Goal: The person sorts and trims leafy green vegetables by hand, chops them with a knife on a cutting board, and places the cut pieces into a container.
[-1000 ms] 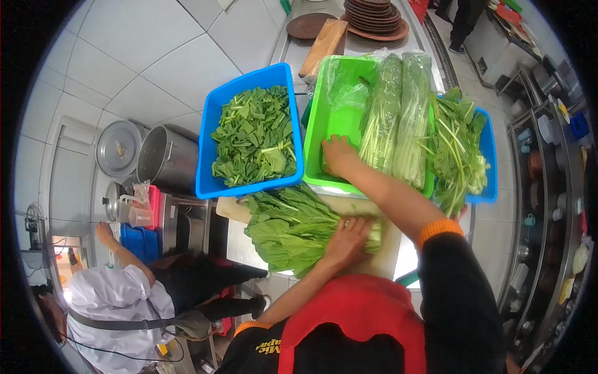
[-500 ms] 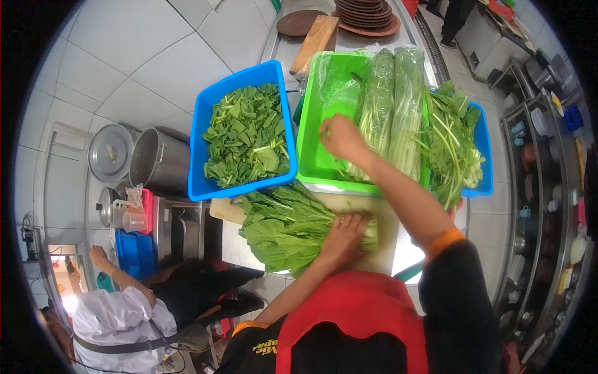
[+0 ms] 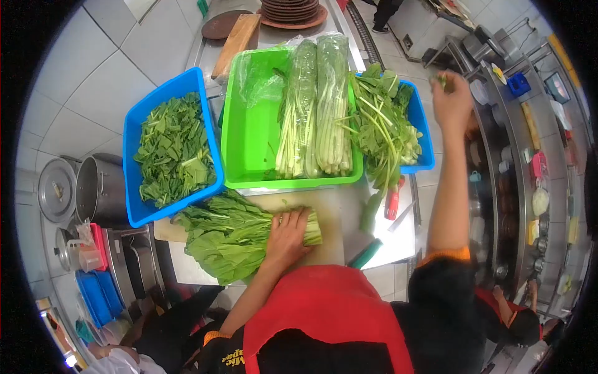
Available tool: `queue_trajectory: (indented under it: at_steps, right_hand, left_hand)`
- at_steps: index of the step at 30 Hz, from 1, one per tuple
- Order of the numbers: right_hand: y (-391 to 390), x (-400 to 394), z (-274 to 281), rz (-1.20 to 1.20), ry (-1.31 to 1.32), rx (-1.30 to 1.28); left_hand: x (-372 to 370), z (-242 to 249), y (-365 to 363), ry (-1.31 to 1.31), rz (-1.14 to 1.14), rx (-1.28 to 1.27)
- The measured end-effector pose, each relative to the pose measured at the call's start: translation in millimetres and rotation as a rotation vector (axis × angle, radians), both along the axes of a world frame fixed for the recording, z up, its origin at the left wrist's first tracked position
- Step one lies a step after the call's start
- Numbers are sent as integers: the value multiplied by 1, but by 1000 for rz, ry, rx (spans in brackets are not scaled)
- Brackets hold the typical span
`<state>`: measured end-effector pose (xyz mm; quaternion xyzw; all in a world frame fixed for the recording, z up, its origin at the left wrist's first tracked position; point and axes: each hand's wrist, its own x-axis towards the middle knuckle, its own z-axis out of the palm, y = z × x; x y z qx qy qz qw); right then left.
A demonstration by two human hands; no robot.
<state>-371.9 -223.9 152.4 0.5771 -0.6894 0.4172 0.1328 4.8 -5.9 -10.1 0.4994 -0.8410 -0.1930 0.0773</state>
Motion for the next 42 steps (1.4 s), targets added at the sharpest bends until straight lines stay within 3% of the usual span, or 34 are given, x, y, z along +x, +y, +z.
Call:
queue_trajectory:
  at_steps: [2, 4, 6, 7, 9, 11, 13, 15, 17, 18, 20, 23, 27, 33, 36, 38, 42]
  right_hand:
    - [-1, -25, -62, -67, 232, 212]
    - [3, -49, -114, 24, 258, 613]
    - [5, -28, -116, -82, 255, 542]
    - [5, -1, -101, -22, 264, 552]
    - [16, 74, -45, 8, 371, 244]
    - [10, 135, -36, 323, 67, 187]
    - [15, 202, -42, 651, -166, 388]
    - [16, 259, -70, 925, -17, 477]
    - [14, 313, -81, 761, 476, 893]
    - [10, 318, -103, 761, 472, 885]
    - [0, 332, -150, 627, 952, 734]
    - [-2, 347, -157, 678, 876, 885]
    - [-2, 345, -158, 758, 868, 877]
    - [-50, 345, -134, 590, 688, 580]
    - [-64, 345, -137, 678, 484, 771]
    - [-63, 344, -160, 1137, 658, 1024]
    - [-23, 333, -155, 1373, 585, 1173]
  left_hand:
    - [1, 1, 2, 0, 17, 30]
    - [2, 0, 1, 18, 2, 28]
    - [3, -7, 0, 27, 34, -4]
    - [4, -10, 6, 34, 20, -22]
    - [7, -9, 6, 52, 37, -37]
    - [8, -10, 4, 66, -9, -75]
    - [8, -5, 3, 19, -16, -46]
    - [6, -3, 1, -24, -31, -23]
    - [7, -4, 3, -12, -5, 0]
    - [7, -6, 4, -19, -6, -6]
    - [7, -10, 4, -3, 2, 16]
    - [7, 0, 2, -15, -8, 68]
    - [8, -3, 3, -3, 16, 26]
    - [9, -7, 4, -13, -3, 4]
    - [10, -6, 2, -5, 2, 1]
    - [11, -2, 2, -4, -10, 20]
    - [11, -7, 3, 45, -1, 16]
